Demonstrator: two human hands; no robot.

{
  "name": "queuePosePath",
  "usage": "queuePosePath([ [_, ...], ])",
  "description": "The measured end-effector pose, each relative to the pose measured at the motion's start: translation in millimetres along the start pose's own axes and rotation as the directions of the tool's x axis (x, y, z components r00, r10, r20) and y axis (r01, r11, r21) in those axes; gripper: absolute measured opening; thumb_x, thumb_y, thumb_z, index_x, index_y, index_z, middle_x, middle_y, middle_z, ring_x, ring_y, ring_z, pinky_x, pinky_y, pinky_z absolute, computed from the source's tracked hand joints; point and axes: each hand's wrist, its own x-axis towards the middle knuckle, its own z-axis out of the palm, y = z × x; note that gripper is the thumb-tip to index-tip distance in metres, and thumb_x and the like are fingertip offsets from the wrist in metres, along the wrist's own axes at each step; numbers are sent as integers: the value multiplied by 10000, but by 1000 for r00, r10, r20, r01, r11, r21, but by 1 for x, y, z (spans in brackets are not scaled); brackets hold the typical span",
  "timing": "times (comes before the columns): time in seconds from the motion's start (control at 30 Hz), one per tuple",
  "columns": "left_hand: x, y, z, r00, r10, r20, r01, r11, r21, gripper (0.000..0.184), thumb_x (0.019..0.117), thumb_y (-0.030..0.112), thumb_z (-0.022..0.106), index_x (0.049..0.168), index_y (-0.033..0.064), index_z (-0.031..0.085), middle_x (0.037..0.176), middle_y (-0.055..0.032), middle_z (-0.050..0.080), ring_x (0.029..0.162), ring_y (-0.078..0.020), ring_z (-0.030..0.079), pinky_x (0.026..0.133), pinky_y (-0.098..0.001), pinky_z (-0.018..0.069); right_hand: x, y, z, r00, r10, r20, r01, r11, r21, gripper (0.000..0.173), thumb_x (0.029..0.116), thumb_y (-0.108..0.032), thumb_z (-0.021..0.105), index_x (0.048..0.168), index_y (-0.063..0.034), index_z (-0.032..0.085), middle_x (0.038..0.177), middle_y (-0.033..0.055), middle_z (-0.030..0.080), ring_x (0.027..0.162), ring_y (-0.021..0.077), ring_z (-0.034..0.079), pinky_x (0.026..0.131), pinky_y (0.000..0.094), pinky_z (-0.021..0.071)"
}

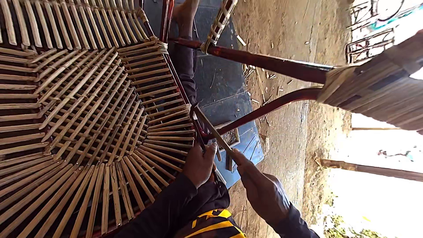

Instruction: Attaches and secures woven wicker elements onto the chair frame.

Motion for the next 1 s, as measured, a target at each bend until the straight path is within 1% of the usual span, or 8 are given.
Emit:
queuePosePath([
  [0.1, -6, -6, -4, 996, 44, 72, -50, 995, 85, 365, 1087, 393, 518, 1119, 35, 579, 676, -87, 686, 451, -176, 620, 432, -310, 549, -16, 4, 2, 989, 18, -145, 5, 988, 156, 448, 1098, -390, 434, 1490, -193, 521, 700, -2, 608, 514, 101, 551, 454, 338, 501],
  [0.23, -13, -14, -2, 989, 12, 151, -66, 931, 359, 420, 1037, 492, 569, 1118, 82, 606, 735, -41, 676, 546, -159, 656, 553, -363, 602, -38, 47, 25, 938, 99, -332, 14, 946, 323, 396, 1022, -475, 594, 1177, -124, 694, 715, -24, 637, 532, 42, 553, 475, 255, 502],
  [0.37, -24, -4, -12, 981, 188, 51, -193, 903, 384, 418, 1035, 545, 540, 1061, 138, 634, 685, 12, 665, 521, -130, 636, 508, -347, 585, -85, 102, 69, 946, 125, -300, -12, 935, 353, 389, 1056, -466, 526, 1012, -108, 672, 779, -1, 659, 640, 34, 611, 594, 246, 544],
  [0.47, -25, -1, -22, 959, 280, -44, -235, 874, 425, 459, 1012, 623, 518, 1072, 187, 647, 615, 45, 636, 468, -106, 586, 442, -316, 520, -102, 116, 95, 938, 260, -229, -161, 913, 375, 439, 1043, -457, 560, 872, -73, 688, 640, -19, 592, 530, 20, 530, 496, 234, 474],
  [0.6, -37, -16, -38, 958, 273, -85, -212, 878, 430, 512, 991, 670, 516, 1177, 215, 660, 625, 51, 639, 478, -121, 611, 443, -327, 560, -48, 84, 97, 848, 528, 51, -462, 687, 561, 361, 995, -417, 633, 1093, -86, 739, 660, 0, 608, 480, 108, 509, 444, 327, 472],
  [0.73, -54, -26, -48, 933, 331, -140, -288, 921, 262, 432, 1052, 504, 535, 1247, 142, 666, 646, 4, 655, 509, -168, 643, 478, -339, 600, 38, 45, 84, 879, 431, 205, -422, 503, 754, 592, 915, -448, 745, 1405, -164, 573, 654, 47, 590, 429, 150, 475, 383, 325, 439],
  [0.87, -66, -17, -47, 913, 345, -216, -312, 934, 172, 453, 1058, 458, 550, 1245, 61, 666, 619, -14, 633, 481, -171, 619, 445, -318, 575, 81, 22, 80, 977, 209, 41, -178, 693, 698, 518, 950, -484, 689, 1328, -136, 622, 673, -31, 611, 483, 88, 516, 441, 285, 480],
  [1.0, -80, -7, -48, 914, 296, -276, -251, 950, 185, 693, 1035, 513, 569, 1532, 51, 427, 604, 14, 609, 446, -142, 580, 415, -309, 554, 75, 12, 83, 976, 203, 83, -202, 679, 706, 379, 990, -403, 652, 1292, -177, 678, 656, -2, 598, 451, 128, 501, 402, 326, 466],
])
